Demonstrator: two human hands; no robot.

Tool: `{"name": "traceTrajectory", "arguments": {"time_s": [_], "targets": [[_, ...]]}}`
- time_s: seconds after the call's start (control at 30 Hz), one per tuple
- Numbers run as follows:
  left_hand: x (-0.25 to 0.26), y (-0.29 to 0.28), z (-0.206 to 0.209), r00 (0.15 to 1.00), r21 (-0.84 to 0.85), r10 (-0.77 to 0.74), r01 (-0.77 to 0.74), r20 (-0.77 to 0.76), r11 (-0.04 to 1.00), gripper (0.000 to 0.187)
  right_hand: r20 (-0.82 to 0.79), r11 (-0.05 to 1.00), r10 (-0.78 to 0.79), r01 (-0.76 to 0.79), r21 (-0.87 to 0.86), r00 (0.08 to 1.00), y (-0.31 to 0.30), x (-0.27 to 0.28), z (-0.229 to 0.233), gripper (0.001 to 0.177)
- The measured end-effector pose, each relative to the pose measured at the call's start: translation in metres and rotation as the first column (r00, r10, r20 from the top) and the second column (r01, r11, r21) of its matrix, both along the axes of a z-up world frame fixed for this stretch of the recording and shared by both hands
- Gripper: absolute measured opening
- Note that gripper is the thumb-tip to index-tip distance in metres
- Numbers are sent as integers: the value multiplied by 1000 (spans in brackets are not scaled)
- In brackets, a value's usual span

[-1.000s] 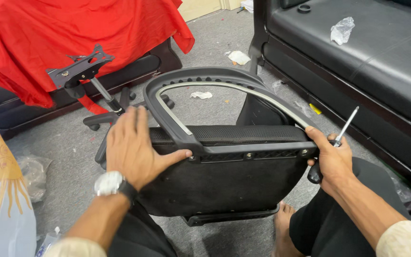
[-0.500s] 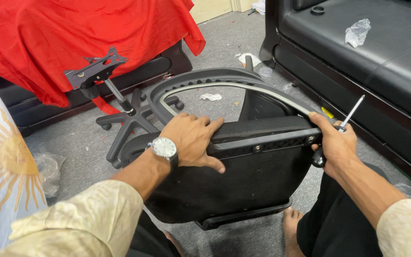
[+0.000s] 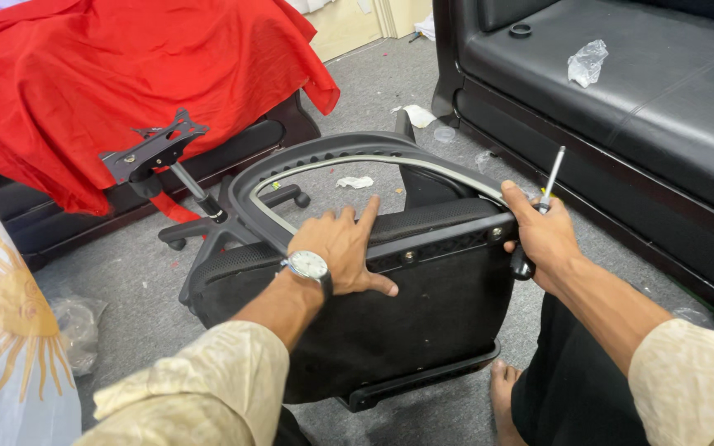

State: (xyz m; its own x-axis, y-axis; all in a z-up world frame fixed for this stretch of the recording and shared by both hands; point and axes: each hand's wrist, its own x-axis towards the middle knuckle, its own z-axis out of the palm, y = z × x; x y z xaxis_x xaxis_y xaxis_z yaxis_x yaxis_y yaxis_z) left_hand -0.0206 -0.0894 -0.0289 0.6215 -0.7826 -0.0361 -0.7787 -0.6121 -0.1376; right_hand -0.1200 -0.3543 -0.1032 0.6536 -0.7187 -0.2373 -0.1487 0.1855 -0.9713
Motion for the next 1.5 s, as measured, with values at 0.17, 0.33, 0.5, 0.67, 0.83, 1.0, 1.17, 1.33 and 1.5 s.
{"name": "traceTrajectory", "arguments": {"time_s": [0.17,0.33,0.5,0.67,0.83,1.0,1.17,1.33,1.5], "targets": [[11,10,6,998,52,51,-49,-34,997,114,-39,998,64,-64,8,997,1,-6,5,45],[15,13,6,999,35,41,-40,-21,999,107,3,992,4,-4,124,1000,8,-42,8,34],[8,9,8,999,3,24,-24,-44,1000,101,2,991,35,-35,130,999,26,-75,5,35],[9,12,13,993,-9,-2,1,-115,1000,94,13,995,21,-22,100,1000,19,-54,13,44],[22,23,16,980,-75,-102,91,-171,993,100,51,992,107,-111,63,993,22,-32,12,53],[29,30,17,968,-141,-100,68,-231,988,96,44,990,141,-142,8,989,27,-30,12,64],[28,31,23,969,-27,37,-45,-243,999,106,-23,981,171,-172,-93,985,29,-24,15,65],[30,33,26,979,13,53,-51,-196,999,110,-65,974,184,-190,-121,981,29,-19,22,64],[29,35,12,994,-107,-41,29,-105,994,99,-120,969,190,-205,-136,974,29,-19,31,62]]}}
